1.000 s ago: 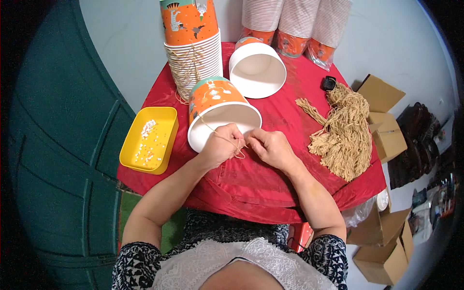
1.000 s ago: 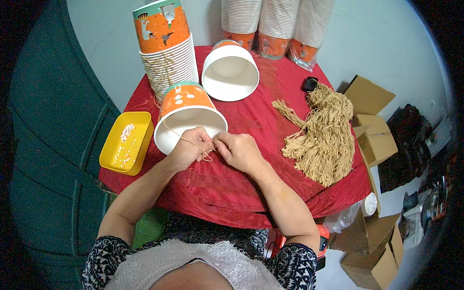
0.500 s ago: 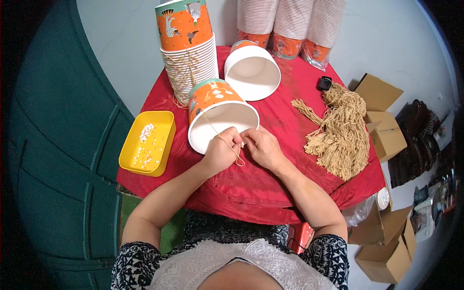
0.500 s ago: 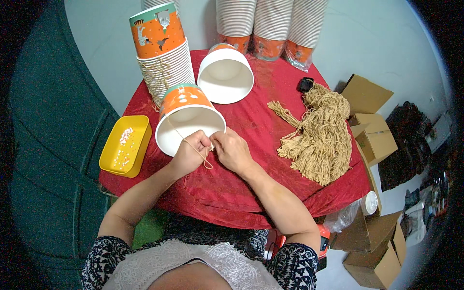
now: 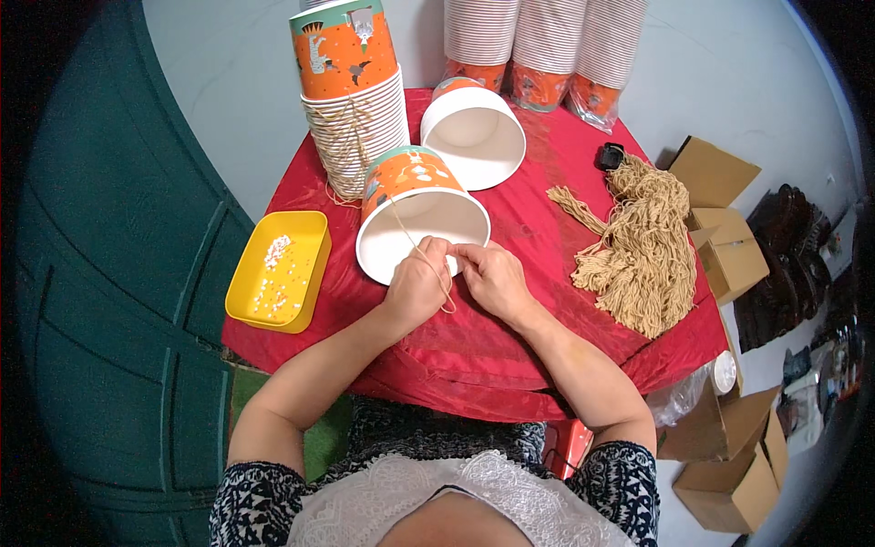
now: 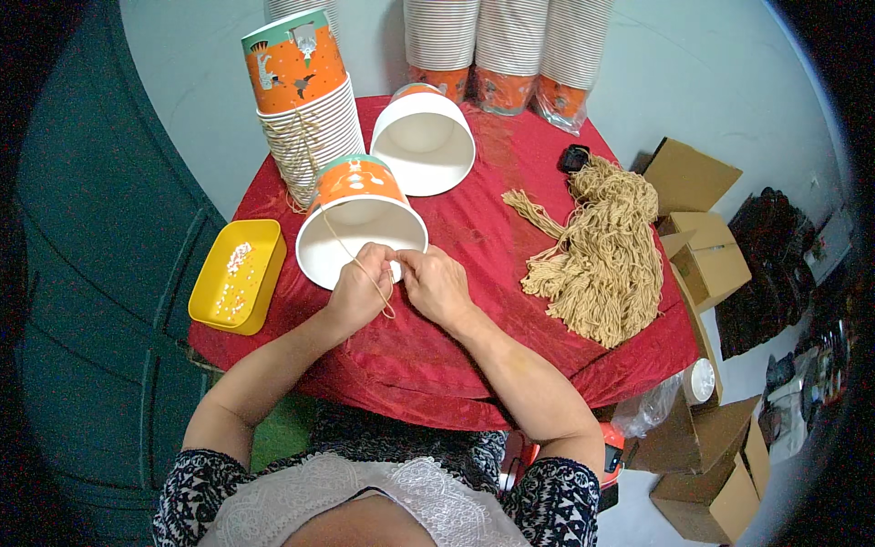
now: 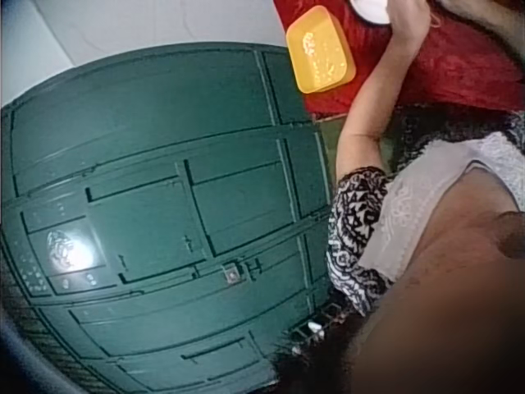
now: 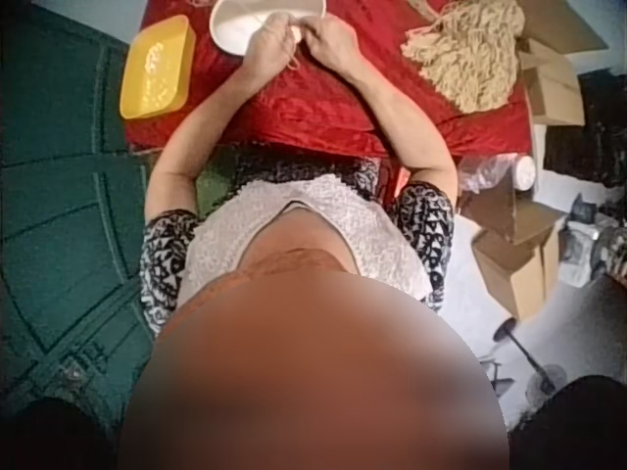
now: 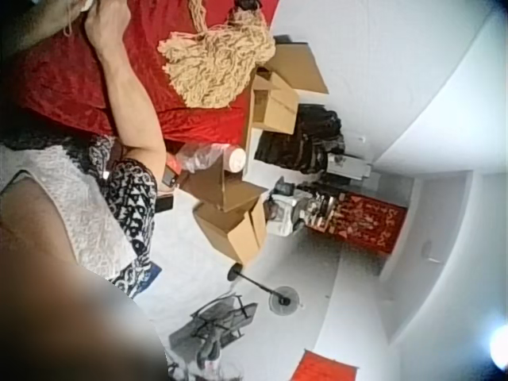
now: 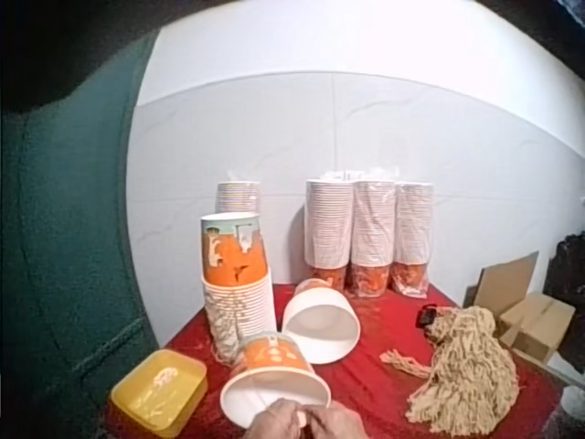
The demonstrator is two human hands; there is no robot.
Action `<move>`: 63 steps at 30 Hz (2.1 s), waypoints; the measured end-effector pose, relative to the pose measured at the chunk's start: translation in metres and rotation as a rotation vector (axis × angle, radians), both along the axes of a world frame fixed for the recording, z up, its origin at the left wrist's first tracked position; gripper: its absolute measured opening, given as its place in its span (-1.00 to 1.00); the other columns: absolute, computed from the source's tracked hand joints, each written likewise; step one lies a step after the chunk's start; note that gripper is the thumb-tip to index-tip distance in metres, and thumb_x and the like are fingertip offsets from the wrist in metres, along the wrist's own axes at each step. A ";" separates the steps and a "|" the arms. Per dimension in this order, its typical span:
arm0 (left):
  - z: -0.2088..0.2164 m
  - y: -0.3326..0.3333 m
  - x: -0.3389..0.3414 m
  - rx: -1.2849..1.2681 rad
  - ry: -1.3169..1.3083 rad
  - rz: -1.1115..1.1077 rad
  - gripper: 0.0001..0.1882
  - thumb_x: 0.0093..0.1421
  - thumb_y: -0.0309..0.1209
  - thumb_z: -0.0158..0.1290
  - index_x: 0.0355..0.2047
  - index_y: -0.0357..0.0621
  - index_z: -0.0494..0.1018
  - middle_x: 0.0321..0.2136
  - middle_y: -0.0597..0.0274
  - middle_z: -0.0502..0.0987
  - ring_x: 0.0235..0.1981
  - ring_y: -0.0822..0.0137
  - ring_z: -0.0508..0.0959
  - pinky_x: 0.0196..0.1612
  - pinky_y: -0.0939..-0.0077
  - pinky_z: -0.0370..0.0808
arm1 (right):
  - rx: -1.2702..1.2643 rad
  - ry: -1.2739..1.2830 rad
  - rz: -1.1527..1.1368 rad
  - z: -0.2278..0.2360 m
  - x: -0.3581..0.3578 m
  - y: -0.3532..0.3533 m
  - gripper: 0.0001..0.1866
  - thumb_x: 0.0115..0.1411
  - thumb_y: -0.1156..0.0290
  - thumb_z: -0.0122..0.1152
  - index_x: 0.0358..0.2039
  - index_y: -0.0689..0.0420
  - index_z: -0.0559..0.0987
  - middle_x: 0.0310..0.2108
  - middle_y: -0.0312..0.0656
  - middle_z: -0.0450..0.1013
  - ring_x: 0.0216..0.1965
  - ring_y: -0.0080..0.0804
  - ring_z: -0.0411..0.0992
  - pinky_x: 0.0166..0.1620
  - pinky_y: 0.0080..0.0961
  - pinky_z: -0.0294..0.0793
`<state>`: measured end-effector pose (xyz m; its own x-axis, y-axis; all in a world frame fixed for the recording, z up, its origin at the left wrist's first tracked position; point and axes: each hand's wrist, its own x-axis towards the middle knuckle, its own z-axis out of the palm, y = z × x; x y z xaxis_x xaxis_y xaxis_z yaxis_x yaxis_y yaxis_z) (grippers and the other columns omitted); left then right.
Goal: Assembling toy components by threading string through paper cups.
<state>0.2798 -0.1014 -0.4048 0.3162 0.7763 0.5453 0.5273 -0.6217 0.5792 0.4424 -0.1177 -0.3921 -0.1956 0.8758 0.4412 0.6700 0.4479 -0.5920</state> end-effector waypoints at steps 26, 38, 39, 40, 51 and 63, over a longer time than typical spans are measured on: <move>0.000 0.006 -0.010 0.072 -0.073 -0.139 -0.89 0.18 -0.53 0.08 -0.36 -0.21 0.34 -0.46 -0.01 0.49 -0.43 -0.10 0.54 -0.42 0.17 0.46 | 0.077 0.109 0.110 0.003 0.001 -0.002 -0.73 0.20 0.49 0.10 -0.07 0.16 0.53 -0.17 0.06 0.50 -0.20 0.05 0.52 -0.19 -0.12 0.51; -0.007 0.011 -0.016 -0.046 -0.116 -0.159 -0.86 0.20 -0.56 0.15 -0.36 -0.26 0.38 -0.51 0.25 0.49 -0.48 0.48 0.47 -0.41 0.53 0.45 | -0.026 0.064 0.112 0.000 0.001 0.002 -0.92 0.21 0.49 0.17 -0.32 0.23 0.52 -0.39 0.00 0.48 -0.35 -0.06 0.49 -0.26 -0.26 0.47; -0.006 0.012 -0.017 -0.047 -0.117 -0.157 -0.86 0.20 -0.56 0.15 -0.36 -0.26 0.38 -0.51 0.25 0.49 -0.48 0.48 0.47 -0.41 0.53 0.45 | -0.018 0.081 0.126 0.000 0.002 0.002 -0.92 0.21 0.50 0.18 -0.33 0.23 0.52 -0.40 0.00 0.48 -0.36 -0.09 0.48 -0.26 -0.28 0.47; -0.005 0.013 -0.019 -0.183 -0.169 -0.179 -0.88 0.21 -0.57 0.14 -0.37 -0.26 0.38 -0.52 0.32 0.47 -0.49 0.55 0.43 -0.44 0.59 0.41 | -0.010 0.097 0.140 0.000 0.003 0.002 -0.93 0.21 0.50 0.18 -0.33 0.23 0.52 -0.41 -0.01 0.48 -0.37 -0.11 0.48 -0.27 -0.29 0.47; -0.005 0.016 -0.018 -0.293 -0.189 -0.047 -0.95 0.14 -0.50 0.10 -0.42 -0.22 0.46 -0.57 0.08 0.55 -0.53 0.16 0.59 -0.45 0.35 0.49 | 0.014 0.079 0.249 0.005 0.006 -0.001 -0.91 0.18 0.54 0.20 -0.29 0.24 0.55 -0.38 -0.04 0.47 -0.33 -0.16 0.49 -0.25 -0.33 0.48; 0.005 0.008 -0.011 -0.153 -0.035 0.152 -0.97 0.10 -0.52 0.04 -0.47 -0.21 0.42 -0.49 -0.02 0.54 -0.39 -0.08 0.57 -0.29 0.12 0.50 | 0.246 -0.486 0.098 0.015 -0.010 -0.027 -0.83 -0.01 0.54 0.16 -0.34 0.18 0.54 -0.30 -0.07 0.43 -0.39 -0.15 0.52 -0.48 -0.32 0.54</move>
